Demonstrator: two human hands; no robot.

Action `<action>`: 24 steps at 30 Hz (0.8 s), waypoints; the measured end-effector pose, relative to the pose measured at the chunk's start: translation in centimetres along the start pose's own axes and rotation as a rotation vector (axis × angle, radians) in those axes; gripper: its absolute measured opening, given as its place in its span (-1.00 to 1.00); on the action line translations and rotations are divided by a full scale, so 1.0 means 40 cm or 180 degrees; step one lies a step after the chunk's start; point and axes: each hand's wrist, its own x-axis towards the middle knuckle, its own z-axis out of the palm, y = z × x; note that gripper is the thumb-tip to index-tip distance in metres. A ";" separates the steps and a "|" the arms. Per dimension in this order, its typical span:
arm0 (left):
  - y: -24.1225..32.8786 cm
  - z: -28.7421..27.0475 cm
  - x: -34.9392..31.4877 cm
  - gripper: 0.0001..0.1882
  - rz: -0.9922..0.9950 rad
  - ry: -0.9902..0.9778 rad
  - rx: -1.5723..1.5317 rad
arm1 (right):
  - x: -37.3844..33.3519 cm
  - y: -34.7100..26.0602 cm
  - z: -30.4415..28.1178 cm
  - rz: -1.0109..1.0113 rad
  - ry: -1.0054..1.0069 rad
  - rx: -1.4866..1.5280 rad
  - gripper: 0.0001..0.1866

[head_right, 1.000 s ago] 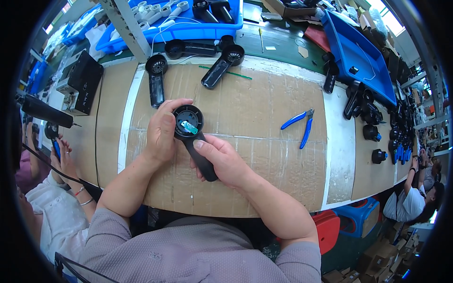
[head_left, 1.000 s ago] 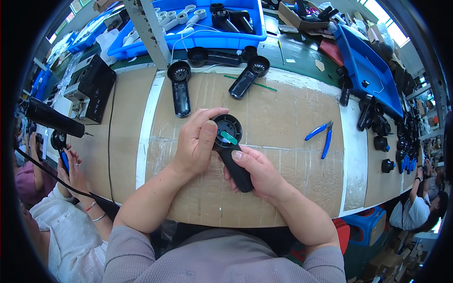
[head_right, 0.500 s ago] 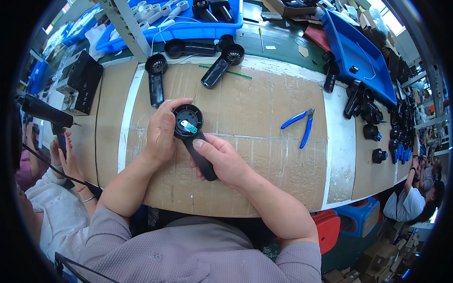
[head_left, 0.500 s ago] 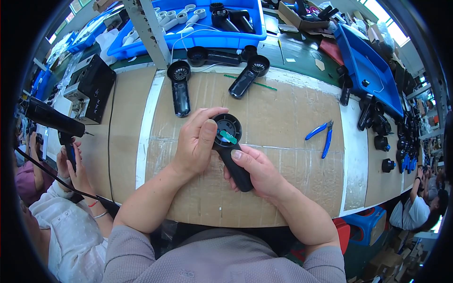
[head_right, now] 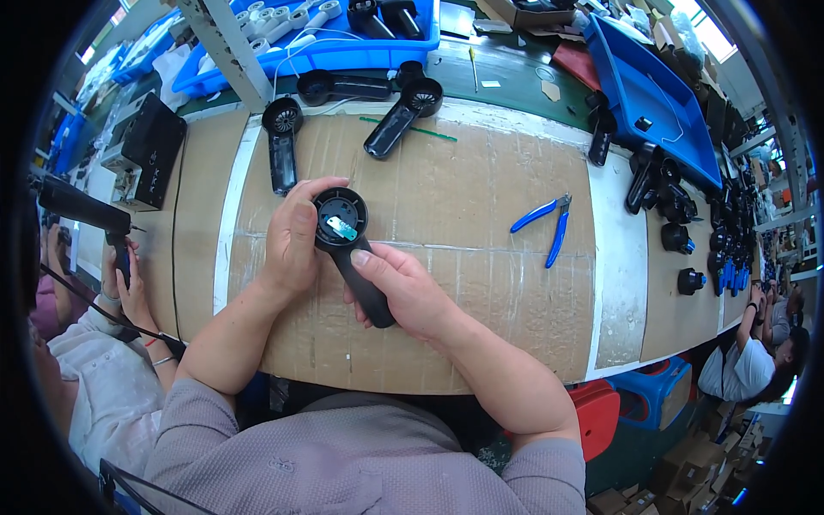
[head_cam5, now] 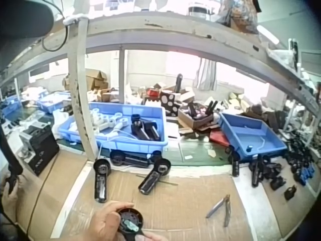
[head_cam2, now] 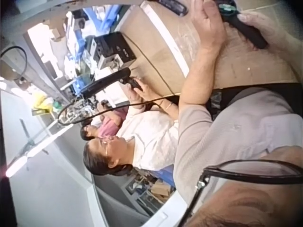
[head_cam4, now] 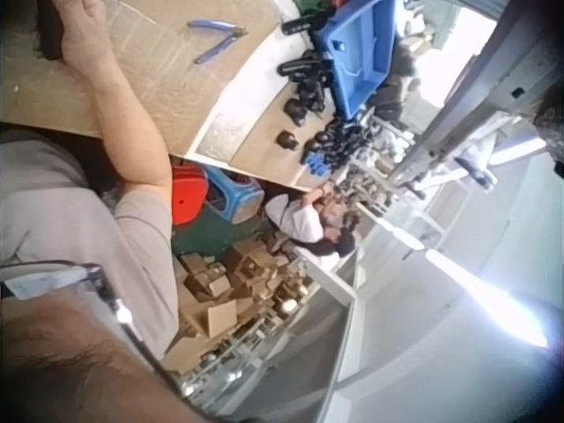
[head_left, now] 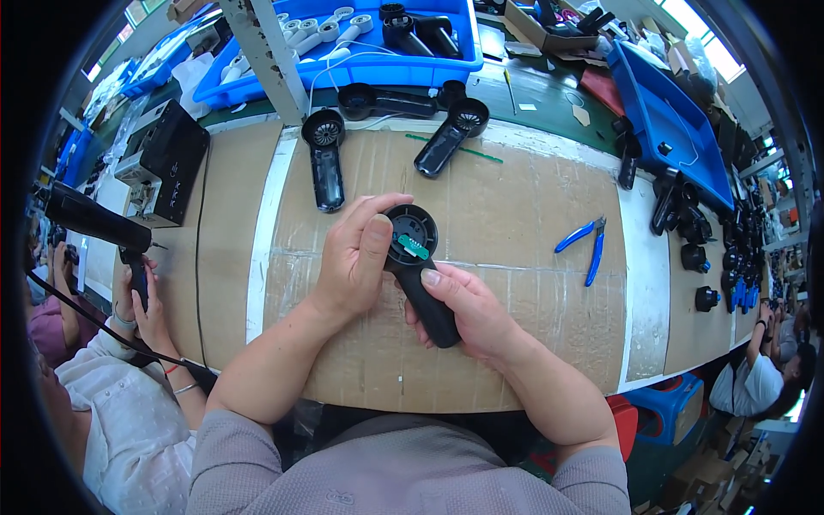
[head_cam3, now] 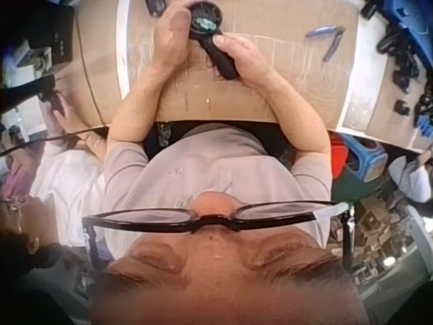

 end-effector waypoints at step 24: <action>0.023 -0.010 0.000 -0.56 -0.0574 -0.0443 -0.0954 | 0.001 -0.035 -0.042 0.0318 -0.0510 0.0842 -0.47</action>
